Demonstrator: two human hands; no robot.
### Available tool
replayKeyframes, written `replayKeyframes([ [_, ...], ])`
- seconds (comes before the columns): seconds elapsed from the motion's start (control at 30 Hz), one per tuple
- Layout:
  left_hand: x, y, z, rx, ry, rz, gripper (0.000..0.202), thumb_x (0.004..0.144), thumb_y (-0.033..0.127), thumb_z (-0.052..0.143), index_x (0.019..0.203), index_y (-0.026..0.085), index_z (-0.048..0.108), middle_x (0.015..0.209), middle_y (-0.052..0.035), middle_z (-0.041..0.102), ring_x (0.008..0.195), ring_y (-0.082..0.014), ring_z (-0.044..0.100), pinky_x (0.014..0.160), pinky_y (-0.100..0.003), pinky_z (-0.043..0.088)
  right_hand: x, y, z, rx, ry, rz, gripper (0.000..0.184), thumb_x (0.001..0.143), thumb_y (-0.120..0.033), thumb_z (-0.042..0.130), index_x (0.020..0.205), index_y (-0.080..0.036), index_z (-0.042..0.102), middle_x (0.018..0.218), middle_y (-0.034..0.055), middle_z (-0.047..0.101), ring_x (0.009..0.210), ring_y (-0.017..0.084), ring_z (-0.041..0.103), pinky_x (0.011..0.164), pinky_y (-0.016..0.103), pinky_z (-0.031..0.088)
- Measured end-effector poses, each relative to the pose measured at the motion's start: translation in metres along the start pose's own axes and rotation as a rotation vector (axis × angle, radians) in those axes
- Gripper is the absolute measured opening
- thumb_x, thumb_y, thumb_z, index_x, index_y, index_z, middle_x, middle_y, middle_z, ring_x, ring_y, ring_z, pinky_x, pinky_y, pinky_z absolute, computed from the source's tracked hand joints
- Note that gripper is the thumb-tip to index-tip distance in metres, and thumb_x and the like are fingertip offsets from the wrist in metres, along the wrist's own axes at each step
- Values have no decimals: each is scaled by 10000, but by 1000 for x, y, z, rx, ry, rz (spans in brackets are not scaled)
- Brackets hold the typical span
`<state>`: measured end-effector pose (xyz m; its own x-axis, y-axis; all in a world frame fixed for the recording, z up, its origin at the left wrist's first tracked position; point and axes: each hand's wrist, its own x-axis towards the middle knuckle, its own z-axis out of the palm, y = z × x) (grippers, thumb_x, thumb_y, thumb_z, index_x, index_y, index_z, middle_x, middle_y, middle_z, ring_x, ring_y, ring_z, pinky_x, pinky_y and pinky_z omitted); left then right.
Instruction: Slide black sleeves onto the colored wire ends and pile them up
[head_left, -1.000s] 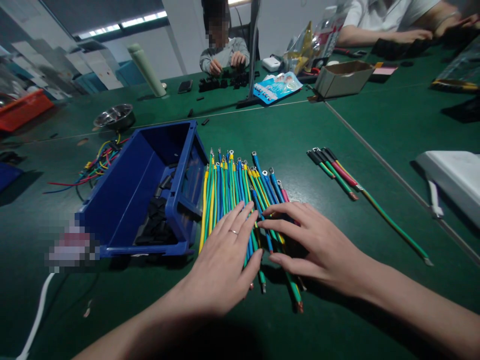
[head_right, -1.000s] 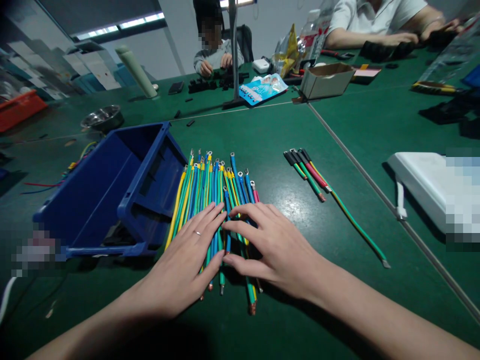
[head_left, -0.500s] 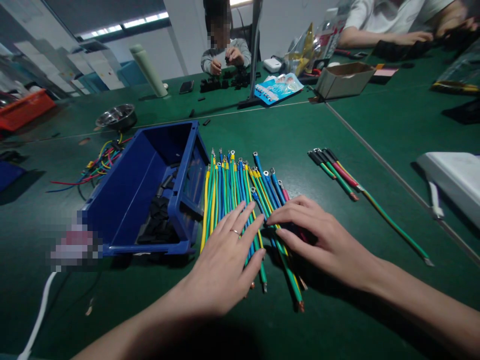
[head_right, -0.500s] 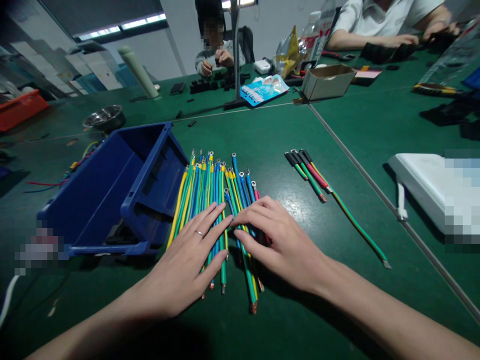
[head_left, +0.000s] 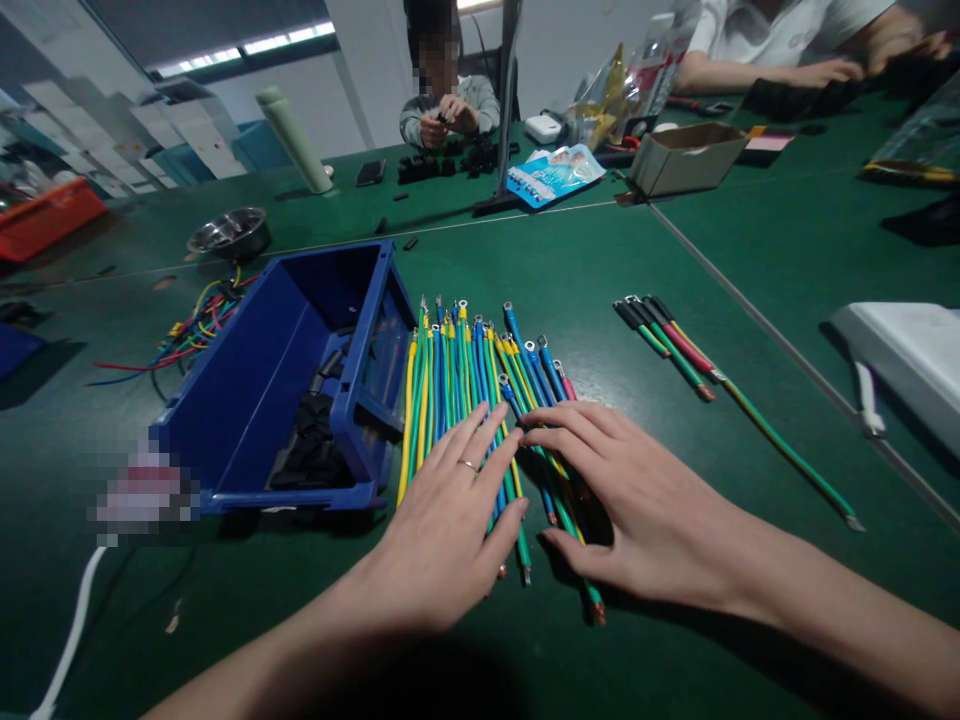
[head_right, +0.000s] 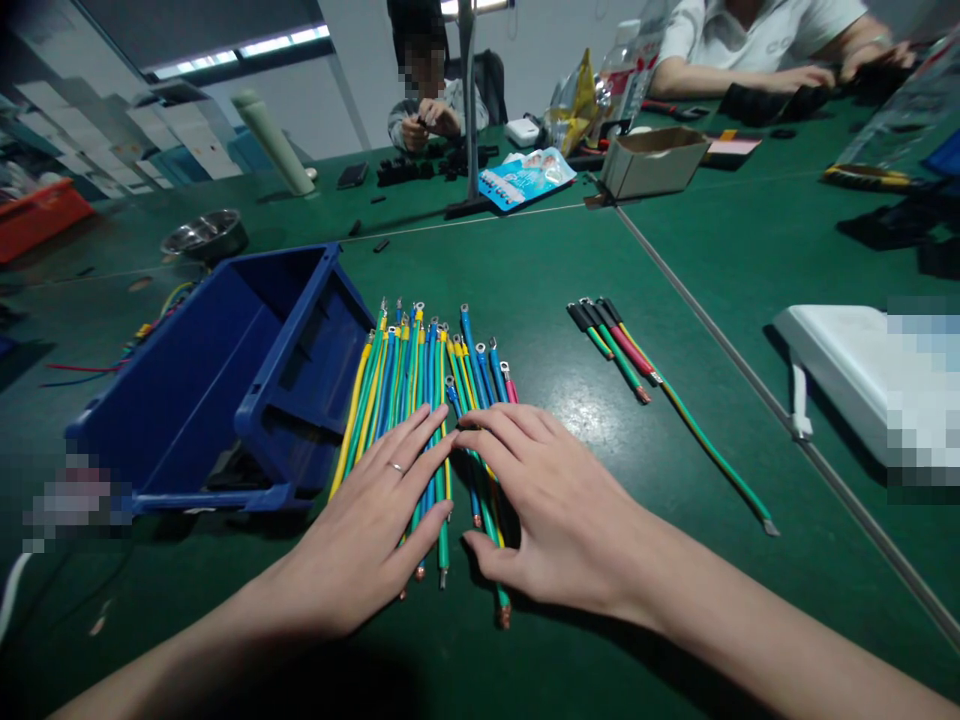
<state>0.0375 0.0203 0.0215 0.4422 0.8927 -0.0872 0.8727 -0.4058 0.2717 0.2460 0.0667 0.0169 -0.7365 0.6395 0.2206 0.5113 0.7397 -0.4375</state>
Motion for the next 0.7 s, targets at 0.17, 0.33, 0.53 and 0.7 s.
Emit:
replayKeyframes([
  [0.17, 0, 0, 1, 9, 2, -9, 536, 1002, 351, 406, 1501, 169, 339, 1632, -90, 191, 1507, -253, 155, 1197, -510, 269, -1, -3, 0, 2, 8, 18, 484, 728, -292, 651, 1186, -179, 543, 1328, 133, 557, 1254, 283, 474, 1081, 490, 382],
  [0.33, 1, 0, 1, 26, 0, -1, 542, 1002, 350, 399, 1506, 163, 332, 1633, -87, 184, 1506, -258, 155, 1193, -517, 277, -1, -6, -3, 0, -13, 35, 484, 722, -283, 653, 1185, -173, 564, 1336, 127, 564, 1275, 280, 458, 1090, 481, 382],
  [0.53, 0, 0, 1, 46, 2, 6, 543, 1004, 346, 392, 1509, 159, 326, 1634, -81, 179, 1507, -254, 154, 1189, -523, 281, -1, -6, -4, 25, -24, 48, 432, 746, -268, 653, 1166, -190, 592, 1308, 108, 598, 1274, 258, 469, 1097, 462, 380],
  [0.7, 0, -1, 2, 43, 9, 7, 542, 1001, 343, 400, 1508, 165, 326, 1634, -80, 183, 1505, -258, 164, 1188, -521, 285, -2, -5, -6, 3, -24, 36, 395, 769, -282, 651, 1153, -194, 618, 1295, 107, 616, 1243, 255, 501, 1084, 469, 389],
])
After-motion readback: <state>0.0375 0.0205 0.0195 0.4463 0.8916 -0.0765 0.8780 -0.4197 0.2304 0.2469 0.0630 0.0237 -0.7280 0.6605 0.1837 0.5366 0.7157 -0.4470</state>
